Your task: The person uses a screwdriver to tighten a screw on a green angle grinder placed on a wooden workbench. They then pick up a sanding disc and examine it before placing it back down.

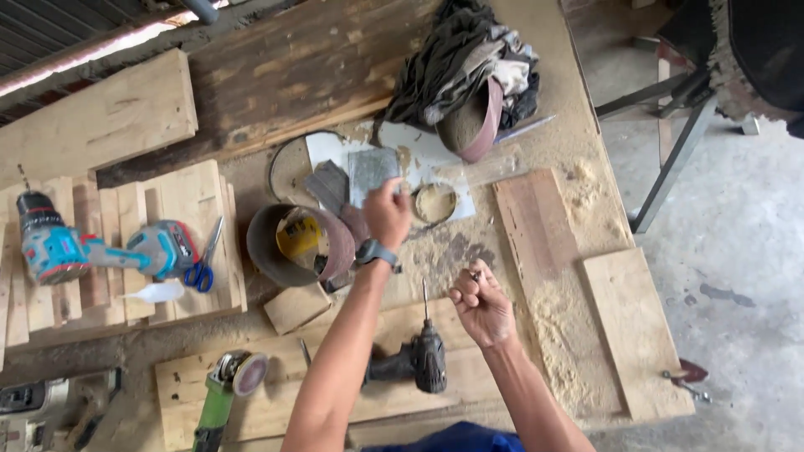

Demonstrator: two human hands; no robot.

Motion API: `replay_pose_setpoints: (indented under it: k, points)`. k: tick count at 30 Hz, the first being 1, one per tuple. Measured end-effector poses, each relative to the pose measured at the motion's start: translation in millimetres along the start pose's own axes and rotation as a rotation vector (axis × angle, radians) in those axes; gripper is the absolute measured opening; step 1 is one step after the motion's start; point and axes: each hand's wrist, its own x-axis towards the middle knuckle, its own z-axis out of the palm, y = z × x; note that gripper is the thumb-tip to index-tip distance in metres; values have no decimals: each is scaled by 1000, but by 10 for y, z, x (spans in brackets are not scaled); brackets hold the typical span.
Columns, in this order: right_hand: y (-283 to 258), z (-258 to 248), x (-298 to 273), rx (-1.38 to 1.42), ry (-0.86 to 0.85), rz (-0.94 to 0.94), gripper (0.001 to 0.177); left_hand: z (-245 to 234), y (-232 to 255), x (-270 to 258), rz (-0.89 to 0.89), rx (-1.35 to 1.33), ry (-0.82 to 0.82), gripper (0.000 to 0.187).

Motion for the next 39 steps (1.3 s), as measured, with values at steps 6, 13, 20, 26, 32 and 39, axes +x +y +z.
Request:
replay_pose_setpoints:
  k: [6,13,20,26,32,39]
  points:
    - [-541,-245,125,-316,328,-236,9,774,959,511,157,109,-276,65]
    - [-1043,3,142,-500,598,-379,11,1219,953,756,-8,26,-514,22]
    - [-828,228,454,-687,470,-516,10,234,848,286,-74,-392,-439,53]
    - [-711,931,565,-952,281,-491,12,-570,1215,-279,-210,-525,-581,66]
    - [-732,946,283,-1269,203,-481,10,-820,1374,-727,-73,-577,-440,27]
    - [-661,1029,88,-1313,158,-559,13,-1102,1657,-981,51,-508,-241,14]
